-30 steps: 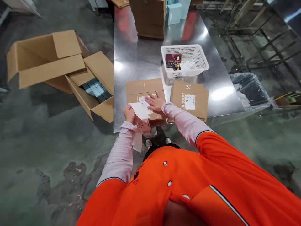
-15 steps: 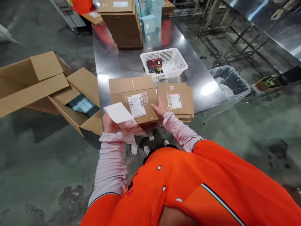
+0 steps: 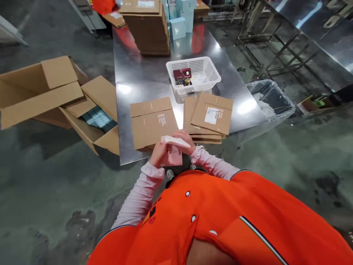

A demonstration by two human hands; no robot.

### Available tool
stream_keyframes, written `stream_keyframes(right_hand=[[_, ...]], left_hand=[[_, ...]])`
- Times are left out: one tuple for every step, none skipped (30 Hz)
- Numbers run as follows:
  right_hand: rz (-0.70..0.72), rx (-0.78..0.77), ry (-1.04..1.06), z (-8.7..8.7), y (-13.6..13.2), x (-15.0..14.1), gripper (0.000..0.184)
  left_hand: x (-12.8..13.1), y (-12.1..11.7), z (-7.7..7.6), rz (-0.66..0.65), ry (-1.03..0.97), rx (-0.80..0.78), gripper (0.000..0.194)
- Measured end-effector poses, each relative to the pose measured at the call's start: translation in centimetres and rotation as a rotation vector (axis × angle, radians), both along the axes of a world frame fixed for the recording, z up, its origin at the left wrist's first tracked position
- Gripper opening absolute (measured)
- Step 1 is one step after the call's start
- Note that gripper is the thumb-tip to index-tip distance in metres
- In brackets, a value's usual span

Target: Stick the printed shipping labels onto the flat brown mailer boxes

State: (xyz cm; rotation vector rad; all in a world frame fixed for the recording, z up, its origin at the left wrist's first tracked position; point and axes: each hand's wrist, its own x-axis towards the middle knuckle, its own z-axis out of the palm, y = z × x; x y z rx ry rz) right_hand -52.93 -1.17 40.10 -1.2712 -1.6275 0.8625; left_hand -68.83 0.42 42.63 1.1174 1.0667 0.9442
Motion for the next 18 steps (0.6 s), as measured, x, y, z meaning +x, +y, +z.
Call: stream_keyframes(right_hand=[[-0.030,-0.023,0.097,-0.3,-0.2,-1.3,0.055],[-0.029,-0.062,0.174,-0.5,-0.3,-2.1,0.049],[0.007,-0.113,0.224,-0.5,-0.4,-2.5,0.047],[0.070,-0.170,0.247,-0.4,-0.2,-2.6,0.048],[0.134,-0.230,0.250,-0.2,0.0,-2.5,0.049],[0.169,-0.290,0.252,0.2,0.5,-2.3,0.050],[0.170,-0.338,0.247,0.7,1.0,-2.0,0.050],[0.150,-0.366,0.230,1.3,1.6,-1.9,0.049],[0.124,-0.375,0.203,1.9,2.1,-1.8,0.045],[0.105,-0.370,0.166,2.4,2.6,-1.8,0.042],[0.097,-0.358,0.128,2.8,3.0,-2.0,0.039],[0.106,-0.348,0.097,3.1,3.3,-2.2,0.037],[0.122,-0.346,0.076,3.2,3.6,-2.5,0.036],[0.135,-0.351,0.069,3.1,3.9,-2.9,0.035],[0.141,-0.356,0.072,2.9,4.3,-3.3,0.034],[0.145,-0.351,0.070,2.5,4.9,-3.7,0.031],[0.141,-0.327,0.054,2.0,5.8,-4.1,0.027],[0.124,-0.284,0.021,1.5,7.0,-4.5,0.022]], left_hand=[[-0.5,-0.2,0.0,-0.002,0.036,0.023,0.048],[-1.1,-0.2,0.1,-0.001,0.048,0.048,0.053],[-1.7,-0.2,0.2,-0.002,0.046,0.072,0.055],[-2.2,-0.2,0.3,0.009,0.032,0.086,0.053],[-2.6,-0.2,0.4,0.034,0.009,0.085,0.048],[-2.9,-0.2,0.4,0.065,-0.006,0.071,0.043],[-3.1,-0.4,0.2,0.096,-0.009,0.052,0.040],[-3.2,-0.5,0.0,0.131,-0.004,0.036,0.038],[-3.2,-0.7,-0.4,0.172,-0.001,0.024,0.038],[-3.1,-0.9,-0.9,0.217,-0.004,0.019,0.038],[-3.0,-1.1,-1.4,0.264,-0.006,0.017,0.037],[-2.9,-1.2,-1.9,0.323,-0.006,0.020,0.037],[-2.8,-1.3,-2.4,0.390,-0.005,0.028,0.039],[-2.7,-1.1,-3.0,0.459,-0.001,0.038,0.042],[-2.7,-0.9,-3.5,0.516,0.005,0.044,0.044],[-2.7,-0.5,-4.0,0.547,0.005,0.038,0.044],[-2.8,0.0,-4.5,0.547,-0.007,0.011,0.042],[-3.0,0.6,-5.0,0.518,-0.037,-0.036,0.038]])
